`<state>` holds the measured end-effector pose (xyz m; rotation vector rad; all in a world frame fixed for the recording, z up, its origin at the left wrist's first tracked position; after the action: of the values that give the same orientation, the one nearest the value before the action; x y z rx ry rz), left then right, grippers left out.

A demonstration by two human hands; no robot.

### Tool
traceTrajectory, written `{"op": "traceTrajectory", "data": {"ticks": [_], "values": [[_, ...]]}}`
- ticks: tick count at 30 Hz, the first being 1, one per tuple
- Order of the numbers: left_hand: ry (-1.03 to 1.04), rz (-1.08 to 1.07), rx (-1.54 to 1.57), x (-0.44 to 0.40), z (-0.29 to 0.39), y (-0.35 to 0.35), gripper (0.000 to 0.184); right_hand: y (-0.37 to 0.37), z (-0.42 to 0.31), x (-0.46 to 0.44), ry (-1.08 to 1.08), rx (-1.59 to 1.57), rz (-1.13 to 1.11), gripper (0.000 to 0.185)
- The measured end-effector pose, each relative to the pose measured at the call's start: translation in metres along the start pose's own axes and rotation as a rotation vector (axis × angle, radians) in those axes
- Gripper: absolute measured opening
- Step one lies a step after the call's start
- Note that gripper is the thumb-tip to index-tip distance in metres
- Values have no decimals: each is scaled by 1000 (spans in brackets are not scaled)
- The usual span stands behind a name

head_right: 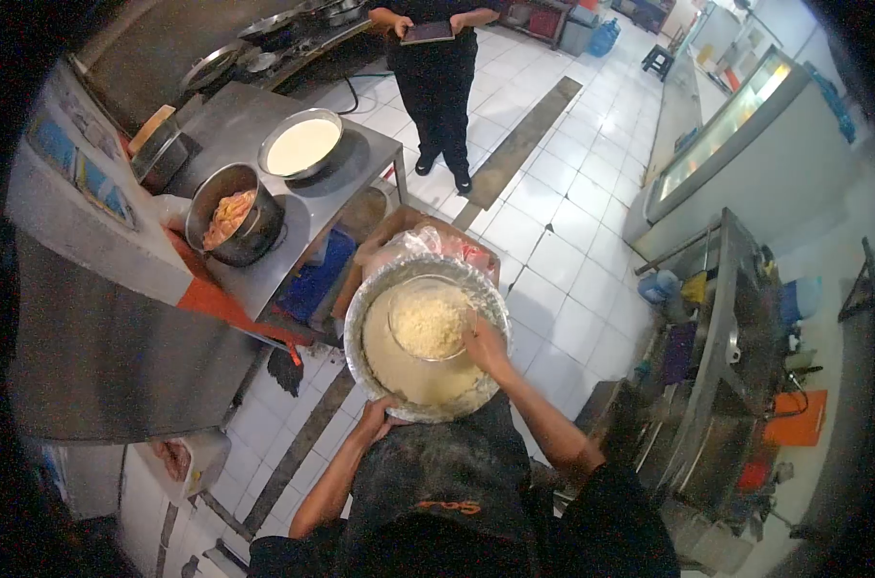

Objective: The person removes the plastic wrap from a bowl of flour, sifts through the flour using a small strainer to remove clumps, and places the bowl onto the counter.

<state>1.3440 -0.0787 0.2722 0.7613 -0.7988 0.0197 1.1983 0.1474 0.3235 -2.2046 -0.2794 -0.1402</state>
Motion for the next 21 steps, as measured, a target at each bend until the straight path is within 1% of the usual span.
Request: {"op": "traceTrajectory", "data": {"ticks": [2,5,8,11,13,14,17,20,21], "values": [[-37,18,-30,3,-2,-1,41,7,6,0,-2,-27,-54,44],[-51,2,-10,-5,-9,-8,42,-1,8,4,-57,-31,111,42],[-43,5,14,-1,-7,-6,42,1,12,3,3,69,-37,42],[-11,12,12,-3,-8,-9,46,-23,-6,13,-46,-67,116,41],[-29,13,84,-6,-10,-11,48,-6,13,-2,-97,2,77,42],[-48,18,120,-5,-13,-12,49,-5,9,-1,-114,33,53,43],[-14,-22,148,-5,-10,-8,52,-19,7,6,27,-126,145,41],[-21,42,191,-19,-18,-28,52,-3,7,-5,-63,74,-73,41],[18,55,175,-21,-16,-33,50,-8,5,-4,-27,-17,-13,38]]}}
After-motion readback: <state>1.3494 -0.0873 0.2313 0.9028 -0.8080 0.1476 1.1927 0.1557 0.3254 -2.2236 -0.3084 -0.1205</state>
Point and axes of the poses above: each hand's wrist, its own x-axis away from the middle knuckle, its own y-axis out of the palm, z = x × y, the point moved 8 cm from there along -x, towards the middle knuckle, and after that the axes turned 13 degrees about x, right-handed, at the moved point
